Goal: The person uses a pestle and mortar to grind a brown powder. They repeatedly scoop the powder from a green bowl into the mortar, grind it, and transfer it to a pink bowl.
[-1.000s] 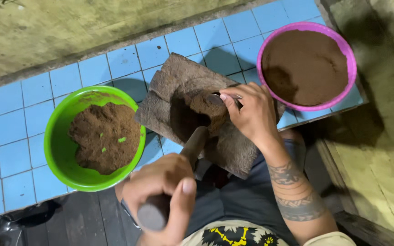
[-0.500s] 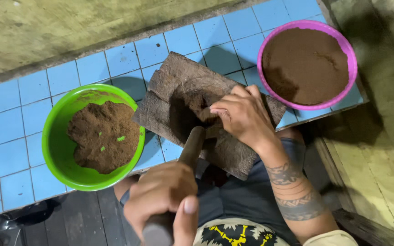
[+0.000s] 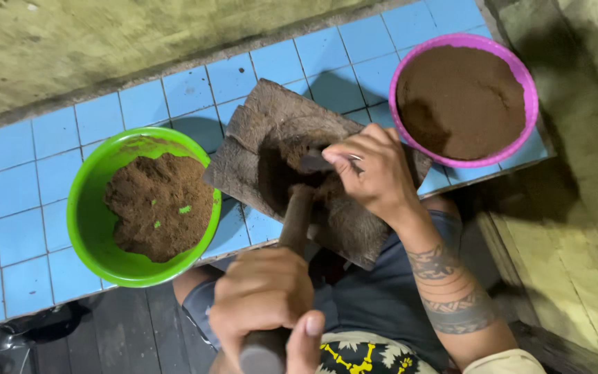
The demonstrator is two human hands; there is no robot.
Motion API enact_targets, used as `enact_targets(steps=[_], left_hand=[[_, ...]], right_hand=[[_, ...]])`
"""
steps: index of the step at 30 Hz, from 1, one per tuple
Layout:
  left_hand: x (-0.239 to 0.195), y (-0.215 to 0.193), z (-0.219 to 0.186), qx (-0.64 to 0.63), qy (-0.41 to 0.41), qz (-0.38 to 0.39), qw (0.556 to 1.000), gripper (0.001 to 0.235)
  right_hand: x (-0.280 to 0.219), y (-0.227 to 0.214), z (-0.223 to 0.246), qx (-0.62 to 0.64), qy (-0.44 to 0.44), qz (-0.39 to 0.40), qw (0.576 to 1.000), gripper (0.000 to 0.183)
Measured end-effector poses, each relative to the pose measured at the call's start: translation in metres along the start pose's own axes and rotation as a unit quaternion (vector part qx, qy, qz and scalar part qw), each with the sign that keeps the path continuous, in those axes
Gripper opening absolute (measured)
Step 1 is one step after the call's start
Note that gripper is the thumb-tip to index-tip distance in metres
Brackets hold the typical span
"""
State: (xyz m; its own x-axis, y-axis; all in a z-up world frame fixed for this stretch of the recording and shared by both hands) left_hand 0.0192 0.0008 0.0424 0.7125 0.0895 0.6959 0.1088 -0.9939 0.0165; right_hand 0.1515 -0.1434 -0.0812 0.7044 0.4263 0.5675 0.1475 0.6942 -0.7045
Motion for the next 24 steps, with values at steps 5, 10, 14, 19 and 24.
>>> enact_targets(steps=[5, 10, 14, 19, 24], left_hand=[[-0.024, 0.006, 0.065, 0.015, -0.03, 0.119, 0.992, 0.036], [-0.004, 0.004, 0.034, 0.0, -0.082, 0.062, 0.995, 0.038], [-0.003, 0.002, 0.009, 0.045, -0.072, 0.016, 0.996, 0.034], [-0.034, 0.002, 0.09, -0.007, -0.045, 0.011, 0.999, 0.037], [-0.046, -0.002, 0.093, -0.009, -0.03, 0.022, 0.999, 0.035]], right_hand=[[0.001, 0.006, -0.017, 0.049, 0.0, 0.023, 0.999, 0.021], [0.001, 0.006, -0.006, -0.021, -0.001, 0.124, 0.992, 0.028], [0.001, 0.003, -0.002, 0.06, 0.048, 0.055, 0.996, 0.048], [-0.003, 0.001, -0.017, 0.053, 0.062, -0.048, 0.995, 0.015], [0.0, 0.001, -0.013, 0.054, 0.054, -0.011, 0.997, 0.009]])
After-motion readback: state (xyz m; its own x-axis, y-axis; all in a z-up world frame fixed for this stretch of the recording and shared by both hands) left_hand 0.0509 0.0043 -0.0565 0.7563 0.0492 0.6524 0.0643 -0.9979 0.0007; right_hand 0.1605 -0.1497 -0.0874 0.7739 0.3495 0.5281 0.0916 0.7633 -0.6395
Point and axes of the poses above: each hand's wrist, its own x-axis towards the middle knuckle, its own y-axis out of the palm, z = x × y, the point moved 4 cm from there along x, towards the middle knuckle, and after that the axes turned 2 degrees about x, right-handed, at the moved point
